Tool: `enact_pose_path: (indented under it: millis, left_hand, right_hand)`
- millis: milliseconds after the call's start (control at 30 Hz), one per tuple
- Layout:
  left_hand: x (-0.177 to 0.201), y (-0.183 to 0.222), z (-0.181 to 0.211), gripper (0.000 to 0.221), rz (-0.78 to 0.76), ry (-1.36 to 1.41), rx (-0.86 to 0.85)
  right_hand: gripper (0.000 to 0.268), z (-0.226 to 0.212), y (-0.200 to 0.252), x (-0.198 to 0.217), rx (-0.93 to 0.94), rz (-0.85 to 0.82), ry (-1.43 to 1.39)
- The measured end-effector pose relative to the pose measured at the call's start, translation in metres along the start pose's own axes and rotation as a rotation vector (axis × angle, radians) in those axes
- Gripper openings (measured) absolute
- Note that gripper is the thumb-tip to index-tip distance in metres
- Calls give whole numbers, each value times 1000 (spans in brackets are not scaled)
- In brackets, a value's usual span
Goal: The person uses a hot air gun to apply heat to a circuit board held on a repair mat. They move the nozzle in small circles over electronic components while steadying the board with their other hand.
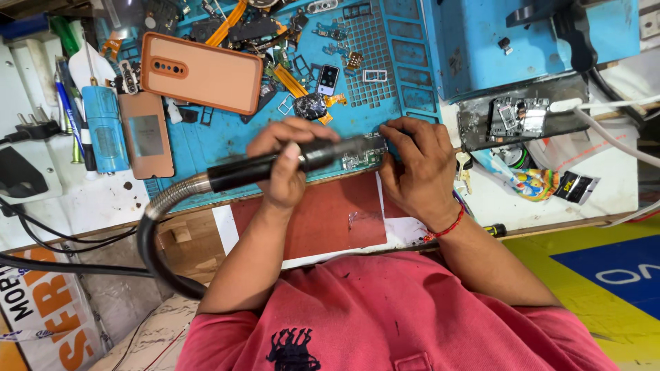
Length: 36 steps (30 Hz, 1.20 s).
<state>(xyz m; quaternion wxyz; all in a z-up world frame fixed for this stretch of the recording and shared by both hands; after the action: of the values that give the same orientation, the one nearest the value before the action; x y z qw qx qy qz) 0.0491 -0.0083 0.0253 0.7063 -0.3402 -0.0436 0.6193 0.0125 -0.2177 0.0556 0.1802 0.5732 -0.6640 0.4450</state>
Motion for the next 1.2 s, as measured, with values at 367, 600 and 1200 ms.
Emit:
enact_pose_path:
  millis: [367, 600, 1200]
  left_hand:
    - [-3, -1, 1, 27, -37, -74, -12]
    - [-2, 1, 4, 26, -81, 13, 3]
    - [5, -4, -1, 26, 136, -16, -15]
  right_hand:
    - [40, -3, 2, 0, 5, 24, 6]
    - [38, -3, 5, 0, 24, 37, 1]
    - [33, -1, 8, 6, 37, 61, -57]
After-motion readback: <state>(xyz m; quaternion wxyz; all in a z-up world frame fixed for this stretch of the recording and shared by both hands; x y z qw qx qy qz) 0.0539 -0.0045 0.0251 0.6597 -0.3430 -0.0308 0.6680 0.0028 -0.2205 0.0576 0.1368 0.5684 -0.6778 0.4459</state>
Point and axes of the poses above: each hand's wrist, its own y-axis away from the middle knuckle, its own x-axis out of the back of the hand, z = x × y, the point moved 5 cm from there along -y, towards the middle knuckle, and after that the axes turned 9 degrees about -x, right-handed, at the moved point
